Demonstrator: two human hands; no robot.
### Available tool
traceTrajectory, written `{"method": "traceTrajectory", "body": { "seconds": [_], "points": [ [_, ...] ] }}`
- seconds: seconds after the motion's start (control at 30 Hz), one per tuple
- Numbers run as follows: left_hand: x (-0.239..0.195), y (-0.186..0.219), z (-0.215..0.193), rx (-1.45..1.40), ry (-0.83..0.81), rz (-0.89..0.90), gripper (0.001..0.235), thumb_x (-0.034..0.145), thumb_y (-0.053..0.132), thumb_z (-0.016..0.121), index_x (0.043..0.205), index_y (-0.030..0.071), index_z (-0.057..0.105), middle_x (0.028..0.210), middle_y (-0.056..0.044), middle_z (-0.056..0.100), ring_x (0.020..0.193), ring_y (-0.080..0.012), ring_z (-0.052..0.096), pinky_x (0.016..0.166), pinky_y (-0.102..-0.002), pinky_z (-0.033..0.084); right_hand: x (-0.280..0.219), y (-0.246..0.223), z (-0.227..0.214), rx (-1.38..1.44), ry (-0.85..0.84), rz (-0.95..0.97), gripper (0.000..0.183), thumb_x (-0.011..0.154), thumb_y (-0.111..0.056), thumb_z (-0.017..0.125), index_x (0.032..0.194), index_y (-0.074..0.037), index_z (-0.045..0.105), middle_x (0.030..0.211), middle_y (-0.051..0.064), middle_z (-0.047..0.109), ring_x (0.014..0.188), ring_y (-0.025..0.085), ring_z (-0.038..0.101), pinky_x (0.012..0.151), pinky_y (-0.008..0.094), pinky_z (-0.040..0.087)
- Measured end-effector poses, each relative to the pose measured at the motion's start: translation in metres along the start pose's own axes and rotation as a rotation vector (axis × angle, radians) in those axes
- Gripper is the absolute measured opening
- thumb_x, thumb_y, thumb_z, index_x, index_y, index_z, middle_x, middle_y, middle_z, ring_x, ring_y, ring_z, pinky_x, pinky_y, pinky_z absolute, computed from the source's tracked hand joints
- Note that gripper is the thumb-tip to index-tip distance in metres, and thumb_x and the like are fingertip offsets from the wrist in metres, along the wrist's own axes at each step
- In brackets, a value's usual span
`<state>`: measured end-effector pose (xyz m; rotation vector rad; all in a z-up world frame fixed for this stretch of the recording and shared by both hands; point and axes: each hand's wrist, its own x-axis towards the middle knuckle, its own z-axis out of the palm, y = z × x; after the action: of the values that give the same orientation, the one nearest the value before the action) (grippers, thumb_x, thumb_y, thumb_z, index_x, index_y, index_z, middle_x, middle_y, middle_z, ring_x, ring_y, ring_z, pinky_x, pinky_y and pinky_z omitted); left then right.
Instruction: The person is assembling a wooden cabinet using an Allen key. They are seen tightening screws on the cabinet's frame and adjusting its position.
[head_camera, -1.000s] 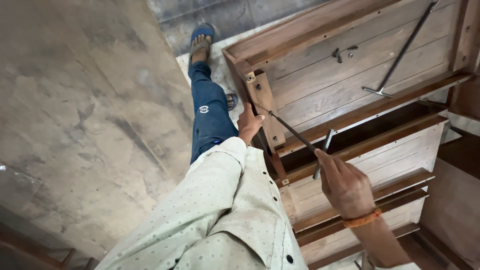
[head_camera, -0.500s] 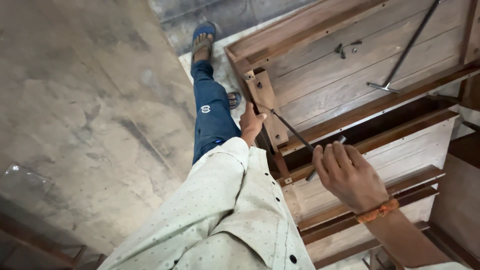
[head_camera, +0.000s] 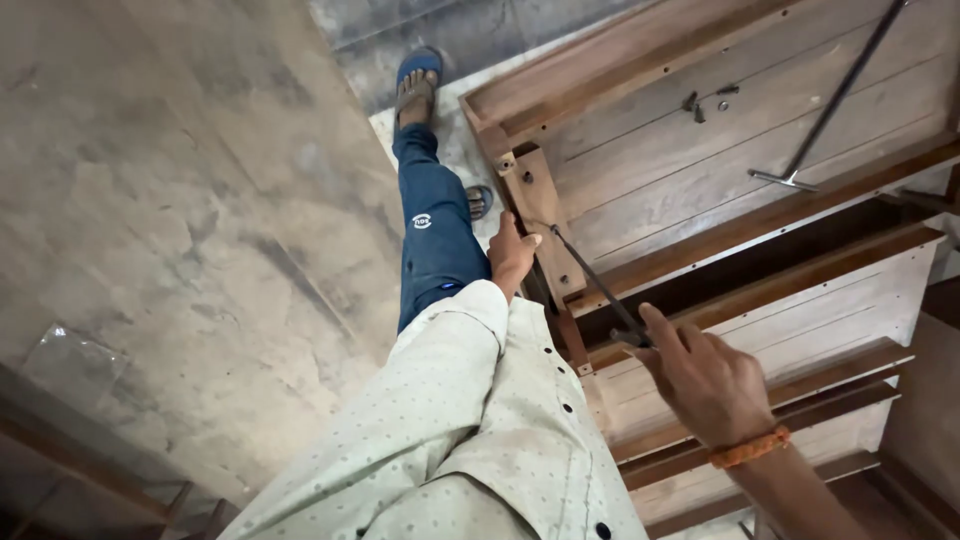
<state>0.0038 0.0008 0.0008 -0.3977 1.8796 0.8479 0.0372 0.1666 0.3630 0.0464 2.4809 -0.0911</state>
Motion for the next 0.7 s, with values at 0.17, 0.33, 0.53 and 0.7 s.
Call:
{"method": "traceTrajectory", "body": {
  "seconds": [0.17, 0.33, 0.53, 0.7],
  "points": [
    [0.001, 0.003, -0.001, -0.009, -0.004, 0.003, 0.072, 0.087, 0.029, 0.078, 0.146, 0.014, 0.040, 0.129, -0.025, 0.065, 0.117, -0.0459, 0.063, 0.099, -0.050, 0.051, 0.003, -0.005, 0.014, 0.480, 0.057, 0.270, 0.057, 0.093, -0.040, 0.068, 0.140, -0.012, 0.056, 0.080, 0.002, 0.076, 0.053, 0.015, 0.068, 0.043, 0.032, 0.054],
    [0.006, -0.003, 0.002, -0.099, 0.027, 0.055, 0.071, 0.085, 0.026, 0.079, 0.145, 0.012, 0.044, 0.128, -0.025, 0.068, 0.118, -0.0444, 0.065, 0.101, -0.047, 0.053, 0.010, -0.022, 0.014, 0.858, 0.159, 0.493, 0.067, 0.090, -0.039, 0.073, 0.144, -0.007, 0.051, 0.076, 0.008, 0.070, 0.056, 0.015, 0.067, 0.047, 0.030, 0.056],
    [0.010, -0.004, 0.004, -0.090, -0.039, 0.026, 0.076, 0.088, 0.026, 0.077, 0.151, 0.012, 0.038, 0.133, -0.027, 0.063, 0.119, -0.0453, 0.064, 0.099, -0.047, 0.054, -0.022, 0.007, 0.083, 0.412, 0.151, 0.296, 0.063, 0.097, -0.021, 0.066, 0.154, -0.004, 0.044, 0.097, 0.008, 0.073, 0.055, 0.016, 0.066, 0.043, 0.030, 0.050],
    [0.006, -0.003, 0.000, -0.002, -0.008, 0.039, 0.077, 0.086, 0.028, 0.079, 0.150, 0.013, 0.040, 0.131, -0.027, 0.065, 0.120, -0.0459, 0.062, 0.102, -0.049, 0.049, -0.015, -0.011, 0.012, 0.155, 0.098, 0.000, 0.049, 0.091, -0.003, 0.060, 0.140, -0.008, 0.058, 0.111, 0.016, 0.070, 0.089, 0.023, 0.070, 0.064, 0.034, 0.062]
  ]
}}
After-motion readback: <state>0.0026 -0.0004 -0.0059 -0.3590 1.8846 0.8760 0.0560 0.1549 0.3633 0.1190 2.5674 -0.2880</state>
